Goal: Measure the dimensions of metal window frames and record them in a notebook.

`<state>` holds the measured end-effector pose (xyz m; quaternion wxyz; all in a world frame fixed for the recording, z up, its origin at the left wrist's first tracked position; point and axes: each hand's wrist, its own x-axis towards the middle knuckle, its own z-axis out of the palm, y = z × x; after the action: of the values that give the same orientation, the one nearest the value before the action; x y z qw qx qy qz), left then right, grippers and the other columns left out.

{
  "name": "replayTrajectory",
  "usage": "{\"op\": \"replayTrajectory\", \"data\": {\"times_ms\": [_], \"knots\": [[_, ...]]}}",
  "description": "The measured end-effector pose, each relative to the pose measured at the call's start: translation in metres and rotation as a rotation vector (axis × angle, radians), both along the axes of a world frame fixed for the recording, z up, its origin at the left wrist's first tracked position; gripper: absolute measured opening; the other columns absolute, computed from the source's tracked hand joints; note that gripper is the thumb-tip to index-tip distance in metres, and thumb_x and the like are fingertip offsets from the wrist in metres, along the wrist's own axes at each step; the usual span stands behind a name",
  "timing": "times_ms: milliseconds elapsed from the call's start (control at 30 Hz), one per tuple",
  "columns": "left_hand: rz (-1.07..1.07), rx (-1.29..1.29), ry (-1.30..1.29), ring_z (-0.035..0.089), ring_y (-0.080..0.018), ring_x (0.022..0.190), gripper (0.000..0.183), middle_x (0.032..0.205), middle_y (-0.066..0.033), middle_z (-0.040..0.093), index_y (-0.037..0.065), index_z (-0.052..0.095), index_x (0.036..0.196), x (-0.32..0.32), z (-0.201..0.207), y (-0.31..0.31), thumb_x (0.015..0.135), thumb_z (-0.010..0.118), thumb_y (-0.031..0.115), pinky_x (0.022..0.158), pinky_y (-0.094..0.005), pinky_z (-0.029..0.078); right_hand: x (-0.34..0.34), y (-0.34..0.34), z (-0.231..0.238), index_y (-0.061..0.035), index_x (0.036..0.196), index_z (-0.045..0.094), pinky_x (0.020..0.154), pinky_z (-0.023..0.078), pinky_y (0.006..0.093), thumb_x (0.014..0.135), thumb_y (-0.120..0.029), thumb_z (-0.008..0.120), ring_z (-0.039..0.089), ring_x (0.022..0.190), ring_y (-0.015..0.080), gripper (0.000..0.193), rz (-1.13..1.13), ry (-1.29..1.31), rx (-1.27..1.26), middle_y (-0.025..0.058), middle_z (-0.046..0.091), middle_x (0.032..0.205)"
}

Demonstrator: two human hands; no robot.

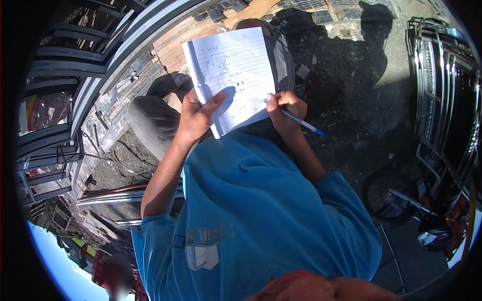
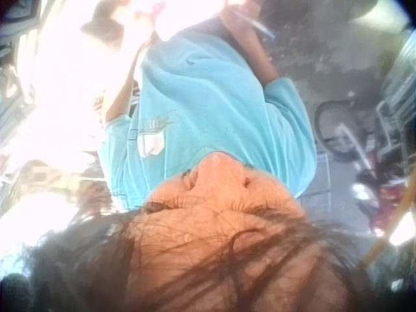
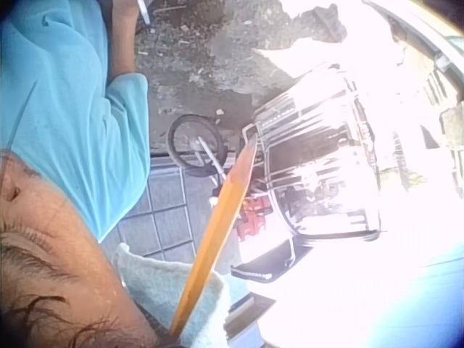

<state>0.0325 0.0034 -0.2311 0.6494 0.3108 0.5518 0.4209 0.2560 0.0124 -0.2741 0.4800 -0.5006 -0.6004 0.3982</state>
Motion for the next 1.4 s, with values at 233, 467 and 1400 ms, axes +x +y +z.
{"op": "replayTrajectory", "data": {"times_ms": [233, 467, 1400], "knots": [[-0.011, 0.013, 0.041, 0.062, -0.0129, 0.092, 0.023, 0.101, -0.0092, 0.068, -0.002, 0.062, 0.112, -0.002, -0.003, -0.001, 0.091, 0.062, 0.008, 0.082, -0.0280, 0.049, 0.008, -0.001, -0.007, -0.0059, 0.067, 0.040, 0.049, 0.040, 0.0229, 0.082, 0.001, 0.067, 0.051, 0.055, 0.0061, 0.031, -0.052, 0.100, 0.029, 0.0063, 0.057, 0.062], [0.005, 0.013, -0.001, 0.062, -0.0128, 0.092, 0.023, 0.102, -0.0090, 0.068, -0.002, 0.062, 0.113, -0.002, -0.005, -0.001, 0.091, 0.062, 0.007, 0.083, -0.0279, 0.049, 0.006, 0.001, -0.001, -0.0056, 0.064, 0.042, 0.048, 0.042, 0.0248, 0.080, -0.001, 0.070, 0.053, 0.052, 0.0074, 0.032, -0.014, 0.059, -0.006, 0.0073, 0.059, 0.059], [0.001, 0.027, 0.023, 0.061, -0.0120, 0.091, 0.022, 0.101, -0.0085, 0.068, -0.003, 0.062, 0.112, -0.005, -0.008, -0.002, 0.092, 0.062, 0.007, 0.083, -0.0276, 0.049, 0.003, 0.002, -0.007, -0.0055, 0.068, 0.042, 0.049, 0.041, 0.0229, 0.081, 0.002, 0.067, 0.053, 0.053, 0.0080, 0.029, 0.019, 0.021, 0.051, 0.0077, 0.057, 0.060]]}}
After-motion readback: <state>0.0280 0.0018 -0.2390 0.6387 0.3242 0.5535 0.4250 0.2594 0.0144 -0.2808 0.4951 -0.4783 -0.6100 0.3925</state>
